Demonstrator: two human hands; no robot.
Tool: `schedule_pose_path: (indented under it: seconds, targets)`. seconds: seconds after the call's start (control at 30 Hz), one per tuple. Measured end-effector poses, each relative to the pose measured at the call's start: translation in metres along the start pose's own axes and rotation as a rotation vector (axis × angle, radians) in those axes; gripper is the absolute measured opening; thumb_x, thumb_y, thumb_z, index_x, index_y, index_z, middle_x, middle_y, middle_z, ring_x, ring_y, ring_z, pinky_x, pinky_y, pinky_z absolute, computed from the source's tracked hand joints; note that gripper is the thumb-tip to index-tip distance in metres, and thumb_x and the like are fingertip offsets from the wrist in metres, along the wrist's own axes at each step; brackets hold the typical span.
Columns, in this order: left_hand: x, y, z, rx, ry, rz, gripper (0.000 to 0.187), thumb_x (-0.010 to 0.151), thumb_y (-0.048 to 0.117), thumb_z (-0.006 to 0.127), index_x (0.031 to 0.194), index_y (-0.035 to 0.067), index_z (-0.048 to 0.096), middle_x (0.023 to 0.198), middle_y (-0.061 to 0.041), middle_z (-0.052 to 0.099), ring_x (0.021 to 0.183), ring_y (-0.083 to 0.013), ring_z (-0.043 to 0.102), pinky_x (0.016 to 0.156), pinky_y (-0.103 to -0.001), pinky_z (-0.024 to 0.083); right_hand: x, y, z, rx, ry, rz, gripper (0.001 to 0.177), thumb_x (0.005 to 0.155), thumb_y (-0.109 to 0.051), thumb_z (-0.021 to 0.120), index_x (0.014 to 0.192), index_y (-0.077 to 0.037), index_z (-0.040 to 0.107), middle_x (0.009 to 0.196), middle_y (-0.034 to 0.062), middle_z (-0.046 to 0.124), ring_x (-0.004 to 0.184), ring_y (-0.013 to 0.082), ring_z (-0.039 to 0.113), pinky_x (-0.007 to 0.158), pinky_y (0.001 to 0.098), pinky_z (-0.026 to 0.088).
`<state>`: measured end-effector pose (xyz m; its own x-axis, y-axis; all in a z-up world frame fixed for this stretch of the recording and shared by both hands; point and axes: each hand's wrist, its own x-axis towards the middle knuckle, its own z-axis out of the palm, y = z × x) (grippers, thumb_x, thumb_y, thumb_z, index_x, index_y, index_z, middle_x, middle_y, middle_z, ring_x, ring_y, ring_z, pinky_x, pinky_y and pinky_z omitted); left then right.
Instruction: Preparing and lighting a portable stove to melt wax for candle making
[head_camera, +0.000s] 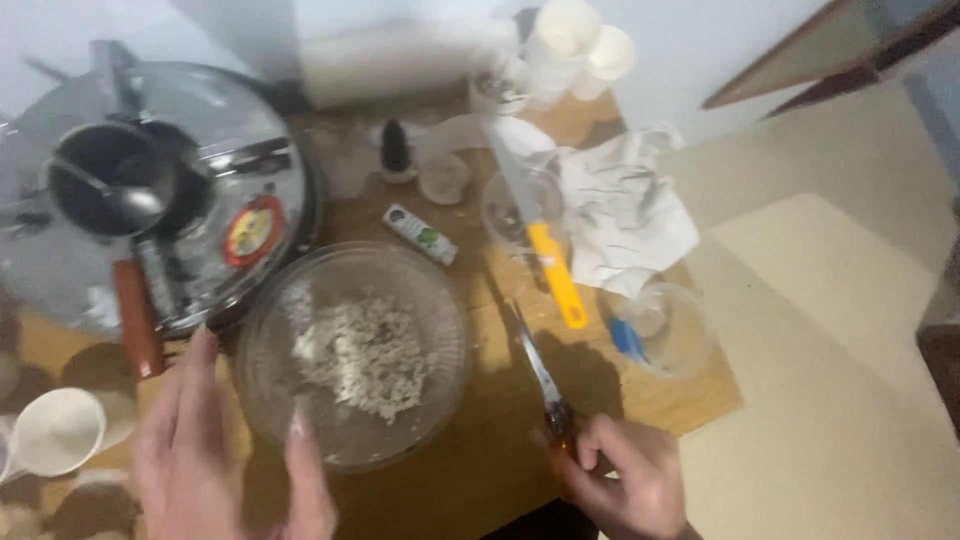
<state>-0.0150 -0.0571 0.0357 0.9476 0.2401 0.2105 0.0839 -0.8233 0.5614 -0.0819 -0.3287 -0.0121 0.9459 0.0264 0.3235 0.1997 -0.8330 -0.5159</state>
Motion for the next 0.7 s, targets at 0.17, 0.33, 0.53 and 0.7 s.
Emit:
schedule_pose_path:
  seconds: [0.17, 0.33, 0.53, 0.7]
  targets:
    - [0.024, 0.004, 0.006, -0.030, 0.186, 0.675, 0.017, 0.096, 0.000, 0.064, 0.107, 0.001, 0.077, 0.126, -0.024, 0.067, 0.125, -0.0486, 0.057, 0.108, -0.054, 0.047, -0.006, 0.001, 0.000, -0.008, 0.076, 0.059, 0.050, 0.073, -0.018, 0.087, 0.063, -0.019, 0.038, 0.052, -0.0059, 0.045, 0.043, 0.0107, 0.034, 0.041, 0.0259, 0.031]
    - [0.036, 0.007, 0.003, -0.146, 0.396, 0.769, 0.040, 0.092, 0.017, 0.056, 0.054, 0.004, 0.053, 0.103, -0.023, 0.074, 0.102, -0.0454, 0.069, 0.089, -0.052, 0.050, 0.003, -0.006, 0.004, -0.035, 0.294, 0.178, 0.061, 0.064, -0.018, 0.089, 0.055, -0.016, 0.029, 0.048, -0.0053, 0.052, 0.043, 0.0111, 0.035, 0.045, 0.0271, 0.033]
    - [0.037, -0.002, 0.002, -0.241, 0.046, 0.468, 0.105, 0.094, 0.006, 0.065, 0.164, 0.014, -0.014, 0.166, -0.036, -0.015, 0.159, -0.0594, -0.005, 0.132, -0.071, 0.013, 0.030, -0.008, 0.001, -0.074, -0.007, 0.200, 0.055, 0.059, -0.024, 0.093, 0.058, -0.018, 0.038, 0.065, -0.0141, 0.076, 0.052, 0.0019, 0.060, 0.051, 0.0238, 0.045]
    - [0.059, -0.015, -0.035, 0.025, 0.210, 0.454, 0.045, 0.109, 0.012, 0.041, 0.153, 0.003, 0.042, 0.166, -0.023, 0.019, 0.157, -0.0545, 0.021, 0.133, -0.064, 0.024, 0.029, 0.037, 0.015, -0.132, -0.293, -0.026, 0.036, 0.070, -0.032, 0.080, 0.050, -0.026, 0.051, 0.044, -0.0140, 0.060, 0.039, 0.0107, 0.049, 0.043, 0.0331, 0.036]
